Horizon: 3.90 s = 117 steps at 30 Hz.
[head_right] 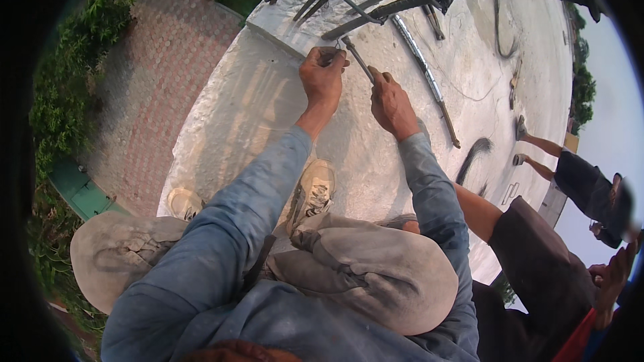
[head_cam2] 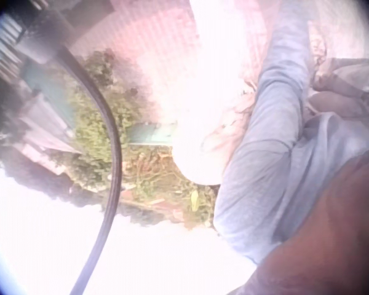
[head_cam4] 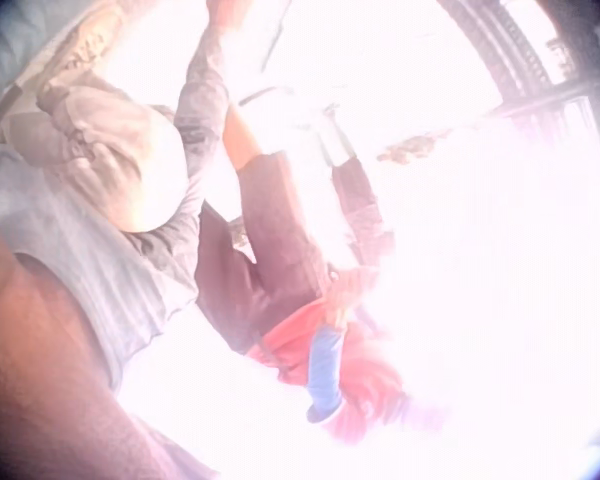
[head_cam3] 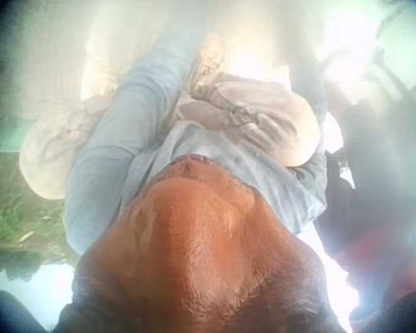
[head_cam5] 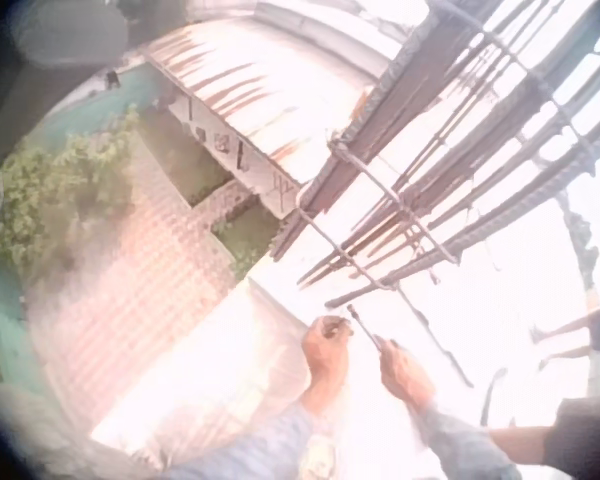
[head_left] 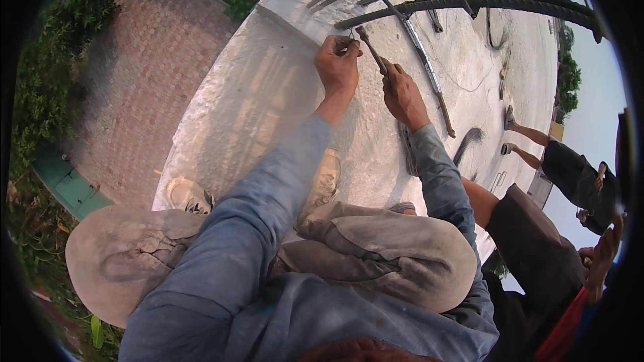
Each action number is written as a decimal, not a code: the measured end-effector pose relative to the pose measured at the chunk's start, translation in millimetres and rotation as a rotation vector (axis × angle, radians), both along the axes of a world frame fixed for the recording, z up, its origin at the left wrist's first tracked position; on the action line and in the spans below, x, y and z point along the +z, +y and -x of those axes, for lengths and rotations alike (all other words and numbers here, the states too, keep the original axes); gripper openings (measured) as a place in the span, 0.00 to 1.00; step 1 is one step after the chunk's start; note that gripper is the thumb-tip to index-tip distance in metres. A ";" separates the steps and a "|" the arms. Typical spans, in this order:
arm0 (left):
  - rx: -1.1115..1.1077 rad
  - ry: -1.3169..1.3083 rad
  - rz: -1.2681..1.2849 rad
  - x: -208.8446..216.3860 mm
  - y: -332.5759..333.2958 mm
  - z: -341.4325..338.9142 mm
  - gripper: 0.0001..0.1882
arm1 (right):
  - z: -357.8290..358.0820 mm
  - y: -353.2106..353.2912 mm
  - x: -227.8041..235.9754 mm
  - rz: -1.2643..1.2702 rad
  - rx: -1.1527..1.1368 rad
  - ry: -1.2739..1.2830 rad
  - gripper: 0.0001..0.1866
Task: The person assembles a metal frame structure on a rooftop using a wrench and pliers. They tighten bolts and adjust metal bars while another person assists nearby.
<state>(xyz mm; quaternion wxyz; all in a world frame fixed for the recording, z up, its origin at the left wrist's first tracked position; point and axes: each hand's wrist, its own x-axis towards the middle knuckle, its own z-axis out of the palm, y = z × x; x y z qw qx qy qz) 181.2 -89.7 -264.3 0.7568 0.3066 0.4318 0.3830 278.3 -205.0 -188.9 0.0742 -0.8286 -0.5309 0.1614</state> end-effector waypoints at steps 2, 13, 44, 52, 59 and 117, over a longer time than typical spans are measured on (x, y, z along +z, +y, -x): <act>-0.035 0.059 -0.077 -0.7 -1.4 3.3 0.05 | -2.3 1.7 0.8 0.033 0.012 -0.034 0.26; -0.062 0.150 -0.189 1.7 -5.9 8.9 0.04 | -4.0 4.9 9.1 0.092 0.104 -0.250 0.28; -0.401 0.241 -0.004 1.0 -24.0 -26.1 0.16 | 43.5 -19.9 -9.1 0.019 -0.253 0.328 0.15; -0.397 -0.207 0.557 51.1 -3.2 -15.4 0.23 | 3.1 22.3 99.9 0.406 -0.413 0.793 0.19; -0.569 -0.795 0.803 24.2 -2.5 -4.9 0.15 | 9.7 -10.2 50.1 0.151 -0.786 1.460 0.18; -0.636 -0.623 0.701 9.6 -11.6 -17.3 0.16 | 31.0 -38.5 33.1 0.131 -0.552 0.704 0.19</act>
